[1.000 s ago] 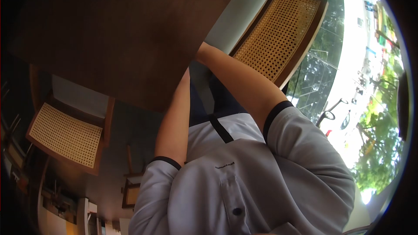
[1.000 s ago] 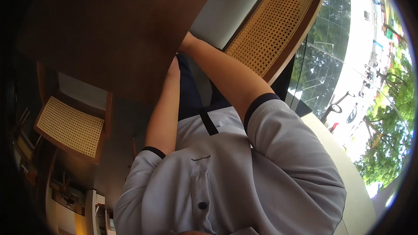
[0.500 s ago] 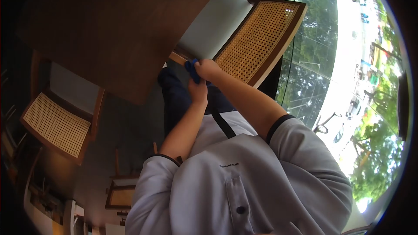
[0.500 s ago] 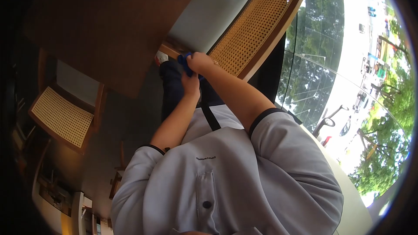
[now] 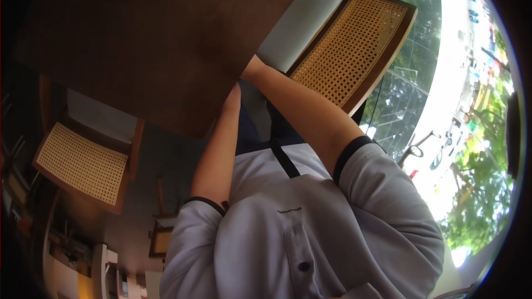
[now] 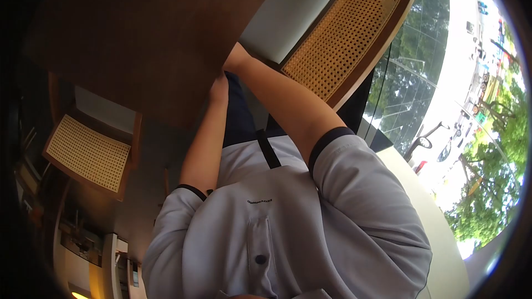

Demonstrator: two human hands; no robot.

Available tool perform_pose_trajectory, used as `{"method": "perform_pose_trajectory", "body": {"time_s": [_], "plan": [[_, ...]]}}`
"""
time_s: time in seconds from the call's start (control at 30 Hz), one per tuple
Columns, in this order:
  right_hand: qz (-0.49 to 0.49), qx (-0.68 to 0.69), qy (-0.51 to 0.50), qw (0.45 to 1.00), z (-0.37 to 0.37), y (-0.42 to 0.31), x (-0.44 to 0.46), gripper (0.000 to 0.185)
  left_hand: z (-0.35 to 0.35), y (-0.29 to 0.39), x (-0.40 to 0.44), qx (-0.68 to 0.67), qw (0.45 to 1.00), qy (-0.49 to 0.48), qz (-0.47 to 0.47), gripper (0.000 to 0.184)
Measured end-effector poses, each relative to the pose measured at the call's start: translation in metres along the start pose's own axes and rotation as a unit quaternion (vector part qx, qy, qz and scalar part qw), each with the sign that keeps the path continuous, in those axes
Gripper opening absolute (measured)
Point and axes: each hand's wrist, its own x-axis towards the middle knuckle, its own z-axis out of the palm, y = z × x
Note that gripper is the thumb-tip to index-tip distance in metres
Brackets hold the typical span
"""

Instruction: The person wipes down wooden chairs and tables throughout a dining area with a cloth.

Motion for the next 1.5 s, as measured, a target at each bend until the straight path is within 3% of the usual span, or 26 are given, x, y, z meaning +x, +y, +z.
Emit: {"method": "perform_pose_trajectory", "body": {"time_s": [0.1,0.2,0.27,0.3,0.37,0.4,0.6,0.7,0.73,0.8,0.9,0.97,1.03,1.13,1.27,1.37,1.5], "plan": [[0.083,-0.212,-0.061,0.972,-0.009,0.004,-0.019,0.038,-0.003,0.022,-0.007,-0.213,0.976,0.008,-0.035,0.04],[0.224,-0.261,0.009,0.939,-0.028,-0.022,-0.066,0.041,0.002,0.044,-0.04,-0.317,0.932,-0.091,-0.151,0.056],[0.266,-0.313,0.046,0.91,-0.034,-0.02,-0.099,0.041,-0.006,0.054,-0.061,-0.288,0.905,-0.242,-0.198,0.054],[0.249,-0.328,0.072,0.909,-0.037,-0.012,-0.114,0.041,-0.009,0.059,-0.069,-0.269,0.883,-0.315,-0.22,0.052],[0.22,-0.353,0.127,0.9,-0.039,0.001,-0.15,0.04,-0.01,0.07,-0.08,-0.21,0.879,-0.389,-0.178,0.047],[0.252,-0.361,0.104,0.892,-0.044,-0.005,-0.158,0.039,-0.005,0.075,-0.084,-0.181,0.875,-0.421,-0.153,0.044],[0.092,-0.476,0.151,0.862,-0.039,-0.001,-0.2,0.036,-0.018,0.066,-0.117,-0.289,0.873,-0.381,-0.1,0.037],[0.318,-0.243,0.042,0.915,-0.037,-0.057,-0.227,0.04,-0.085,0.069,-0.115,-0.223,0.86,-0.447,-0.108,0.041],[0.339,-0.189,0.026,0.921,-0.028,-0.061,-0.24,0.043,-0.102,0.064,-0.126,-0.213,0.865,-0.441,-0.113,0.042],[0.374,-0.084,-0.009,0.924,-0.006,-0.056,-0.263,0.049,-0.128,0.054,-0.15,-0.197,0.874,-0.429,-0.119,0.046],[0.382,0.138,0.073,0.911,0.039,-0.064,-0.284,0.055,-0.166,0.045,-0.18,-0.105,0.893,-0.426,-0.096,0.05],[0.381,0.218,0.056,0.897,0.056,-0.064,-0.289,0.055,-0.187,0.035,-0.176,-0.104,0.888,-0.438,-0.095,0.056],[0.38,0.318,0.049,0.867,0.069,-0.073,-0.29,0.054,-0.206,0.022,-0.17,-0.081,0.902,-0.418,-0.076,0.057],[0.409,0.456,0.032,0.789,0.079,-0.107,-0.288,0.051,-0.242,0.005,-0.154,-0.163,0.901,-0.387,-0.108,0.053],[0.389,0.391,0.051,0.833,0.141,-0.118,-0.276,0.043,-0.285,-0.033,-0.133,-0.151,0.909,-0.374,-0.11,0.053],[0.358,0.383,0.063,0.849,0.203,-0.12,-0.254,0.036,-0.321,-0.077,-0.114,-0.06,0.934,-0.353,0.017,0.055],[0.35,0.333,0.09,0.871,0.29,-0.15,-0.224,0.034,-0.372,-0.142,-0.089,0.042,0.953,-0.282,0.105,0.063]]}}
